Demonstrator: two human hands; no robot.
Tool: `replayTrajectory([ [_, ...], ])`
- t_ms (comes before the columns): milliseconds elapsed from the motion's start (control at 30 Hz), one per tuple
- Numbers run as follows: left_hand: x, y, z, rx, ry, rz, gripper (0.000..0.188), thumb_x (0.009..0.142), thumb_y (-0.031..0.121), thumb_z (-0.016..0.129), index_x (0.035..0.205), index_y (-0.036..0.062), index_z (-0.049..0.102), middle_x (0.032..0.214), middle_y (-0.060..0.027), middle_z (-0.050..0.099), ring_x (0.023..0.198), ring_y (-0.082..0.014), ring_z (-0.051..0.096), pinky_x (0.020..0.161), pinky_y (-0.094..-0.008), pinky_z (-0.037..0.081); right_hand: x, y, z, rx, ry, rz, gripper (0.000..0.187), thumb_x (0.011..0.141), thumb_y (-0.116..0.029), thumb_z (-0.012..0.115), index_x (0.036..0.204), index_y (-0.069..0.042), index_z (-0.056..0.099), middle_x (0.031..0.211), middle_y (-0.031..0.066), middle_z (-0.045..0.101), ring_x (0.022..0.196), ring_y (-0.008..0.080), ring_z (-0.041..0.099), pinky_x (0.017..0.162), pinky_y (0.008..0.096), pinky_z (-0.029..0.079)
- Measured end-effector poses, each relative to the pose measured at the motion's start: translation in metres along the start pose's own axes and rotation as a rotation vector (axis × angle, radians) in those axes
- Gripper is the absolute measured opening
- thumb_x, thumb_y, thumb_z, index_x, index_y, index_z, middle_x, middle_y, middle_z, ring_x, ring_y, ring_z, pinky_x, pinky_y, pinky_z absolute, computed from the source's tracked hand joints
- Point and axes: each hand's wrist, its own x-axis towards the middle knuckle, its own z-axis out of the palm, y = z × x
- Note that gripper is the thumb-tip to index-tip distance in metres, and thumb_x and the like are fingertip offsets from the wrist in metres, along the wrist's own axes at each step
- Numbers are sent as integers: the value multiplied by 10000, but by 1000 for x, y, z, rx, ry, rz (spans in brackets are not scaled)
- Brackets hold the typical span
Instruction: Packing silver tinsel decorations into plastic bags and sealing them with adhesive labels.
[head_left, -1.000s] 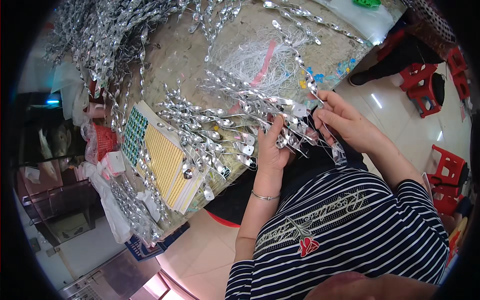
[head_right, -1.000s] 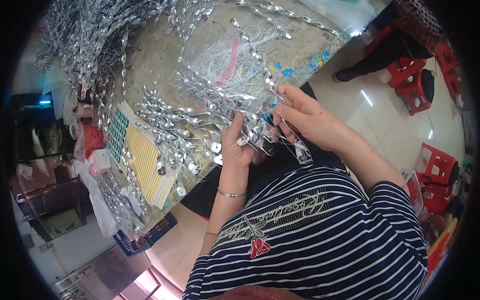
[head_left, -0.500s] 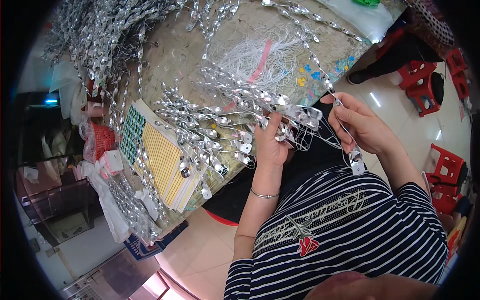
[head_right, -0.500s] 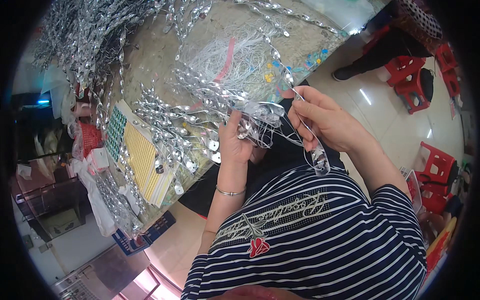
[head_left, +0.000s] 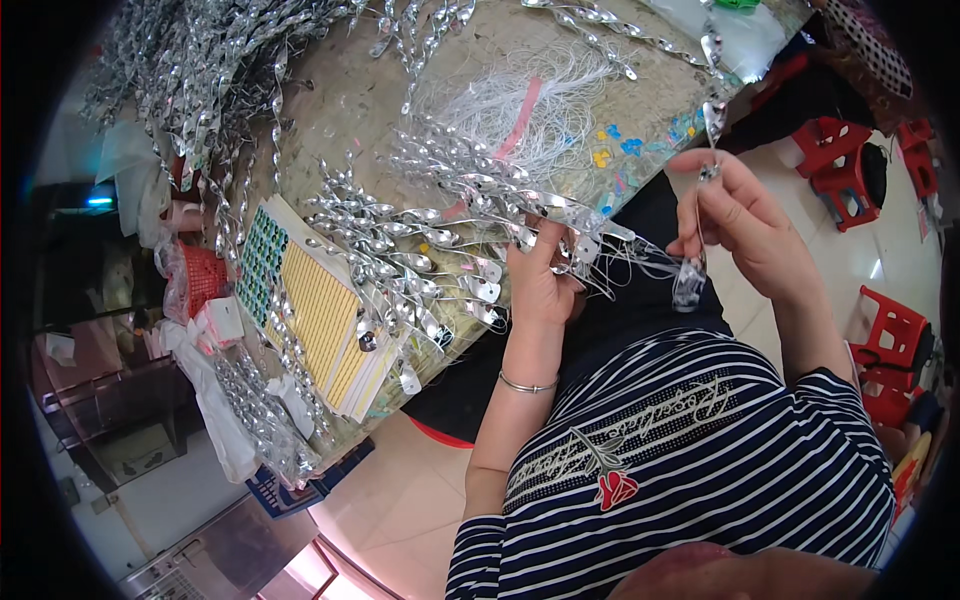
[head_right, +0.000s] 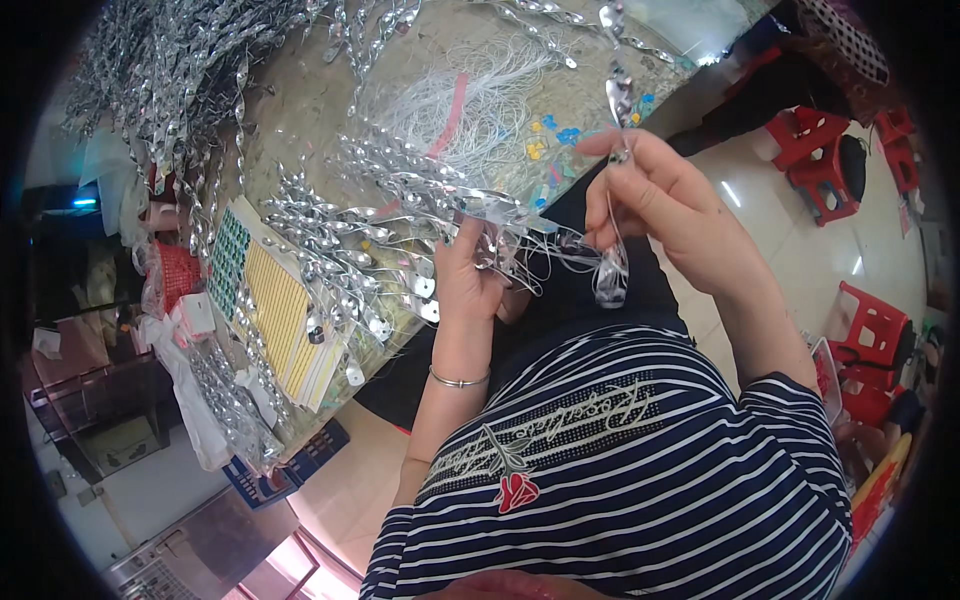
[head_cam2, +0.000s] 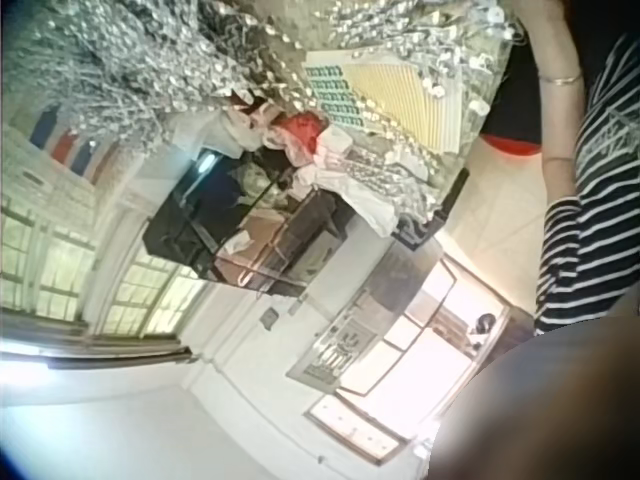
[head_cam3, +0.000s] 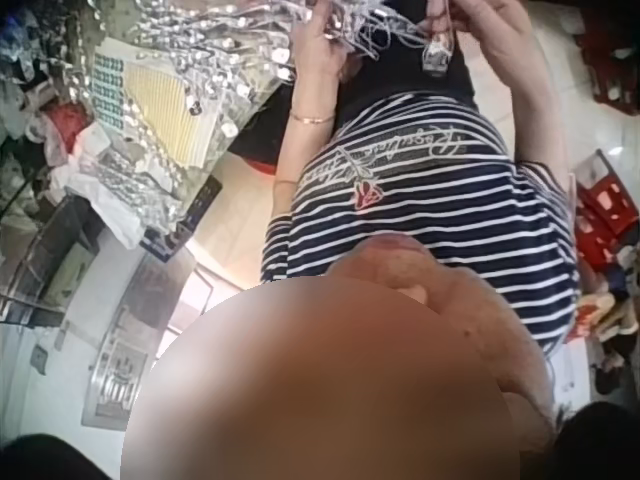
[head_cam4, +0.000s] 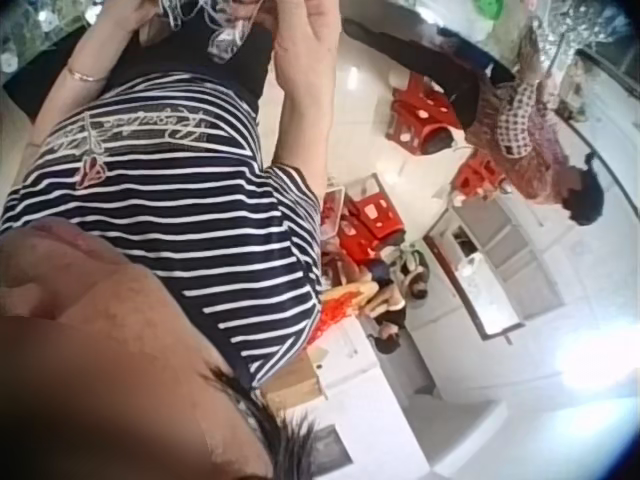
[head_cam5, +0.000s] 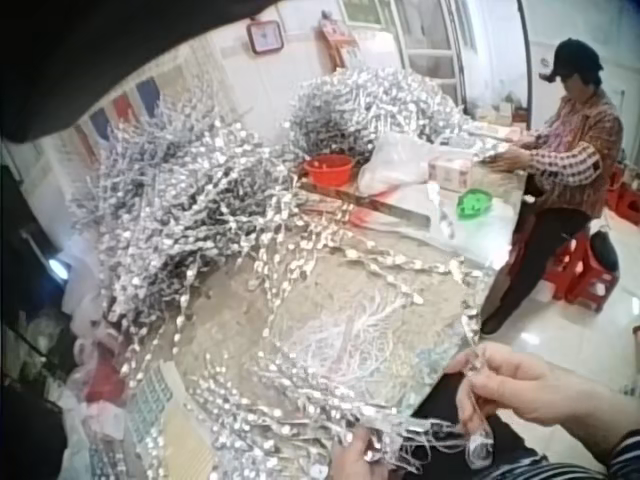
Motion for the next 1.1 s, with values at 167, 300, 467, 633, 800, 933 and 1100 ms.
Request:
replayTrajectory([
  [167,-5,1,9,-53,16,12,369,882,42,703,1194,52,506,1009,-42,618,877,-174,642,736,-340,571,8,3,-7,1,91,-109,350,1062,-247,411,1326,-23,455,855,28,571,772,104,601,816,317,558],
  [300,-6,3,10,-53,-19,-9,377,891,2,668,1223,55,498,1040,-51,619,924,-192,649,772,-360,574,7,7,-5,-77,84,-73,326,1064,-245,410,1308,-40,482,921,29,594,843,108,612,848,307,534],
  [467,-2,-1,2,-21,-17,-9,370,891,-30,642,1225,53,505,1070,-61,616,955,-195,647,815,-371,569,13,25,-9,-121,95,-113,298,1054,-258,452,1229,-44,564,985,13,603,923,112,595,874,288,489],
  [633,-1,-2,-2,10,-16,5,361,888,-45,629,1213,60,514,1093,-59,619,979,-198,652,848,-372,564,19,21,-21,-317,108,-172,282,1042,-263,489,1165,-42,614,1012,-9,598,900,95,559,836,262,469],
  [800,-5,1,4,-17,-7,7,432,869,-49,659,1255,62,500,1138,-73,615,1015,-212,649,866,-375,566,23,10,-40,196,101,-193,274,1044,-235,482,1201,-32,578,1041,21,588,824,77,556,750,251,490],
  [933,-4,2,3,-4,12,-3,479,858,-42,679,1283,58,482,1152,-79,613,1030,-219,644,874,-379,564,30,1,-48,276,115,-293,295,1053,-243,453,1194,0,546,1055,70,584,832,75,593,830,290,577],
  [1100,-3,1,-1,-8,0,-7,493,854,-35,692,1286,53,470,1158,-82,609,1033,-220,642,880,-383,563,32,-4,-58,295,157,-302,290,1055,-230,444,1175,16,537,1080,90,581,818,78,605,888,296,581],
])
